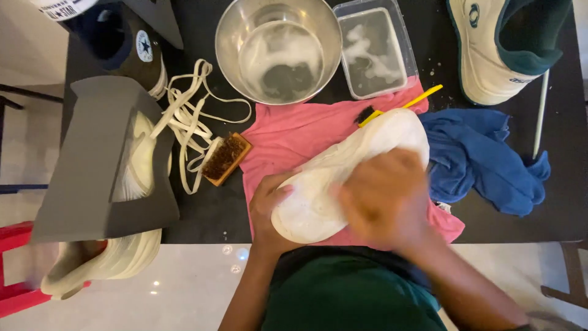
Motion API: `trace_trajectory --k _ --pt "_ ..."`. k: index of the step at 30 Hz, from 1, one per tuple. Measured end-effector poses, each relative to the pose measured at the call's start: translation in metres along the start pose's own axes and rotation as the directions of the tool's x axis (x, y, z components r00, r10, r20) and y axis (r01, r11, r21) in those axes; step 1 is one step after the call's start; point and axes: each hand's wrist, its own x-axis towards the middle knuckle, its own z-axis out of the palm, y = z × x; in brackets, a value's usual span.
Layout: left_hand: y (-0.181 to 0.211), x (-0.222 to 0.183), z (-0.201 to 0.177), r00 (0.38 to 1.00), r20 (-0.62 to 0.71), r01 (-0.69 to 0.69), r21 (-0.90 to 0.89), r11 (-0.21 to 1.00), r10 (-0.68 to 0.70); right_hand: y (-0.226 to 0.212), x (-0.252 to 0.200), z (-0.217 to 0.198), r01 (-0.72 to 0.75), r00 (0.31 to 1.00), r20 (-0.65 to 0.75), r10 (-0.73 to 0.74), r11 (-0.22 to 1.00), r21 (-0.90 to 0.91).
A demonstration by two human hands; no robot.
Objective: Scrubbing the sole of a white sneaker with a brush and soapy water to clean it.
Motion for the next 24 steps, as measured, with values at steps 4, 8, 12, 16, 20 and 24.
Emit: trace_trajectory --k 4,8,12,16,20,24 --pt "0.000 0.003 0.000 0.999 0.021 -0.043 0.031 0.999 0.043 0.020 -0.012 0.001 0.027 0.999 -0.045 -0.028 1.000 -0.008" --pt "0.000 0.003 0.001 0.998 0.007 -0.059 0.034 0.998 0.059 0.091 -0.045 0.002 -0.053 0.993 -0.116 0.032 0.982 -0.183" --pt "0.003 0.006 0.000 1.000 0.002 0.000 0.011 1.000 0.000 -0.006 -0.017 0.001 -0.020 0.998 -0.060 0.014 0.995 -0.101" --pt "0.001 0.007 -0.003 0.996 0.025 -0.084 0.081 0.993 0.083 0.009 -0.029 0.002 -0.019 1.000 -0.004 0.019 0.997 -0.071" --pt "0.002 -0.002 -0.005 0.992 0.103 -0.081 0.143 0.986 0.066 0.063 -0.049 -0.004 -0.300 0.951 -0.015 0.309 0.911 -0.284" --pt "0.005 0.002 -0.007 0.996 0.077 -0.042 0.121 0.992 0.033 0.015 -0.023 0.000 -0.253 0.965 0.005 0.263 0.934 -0.253"
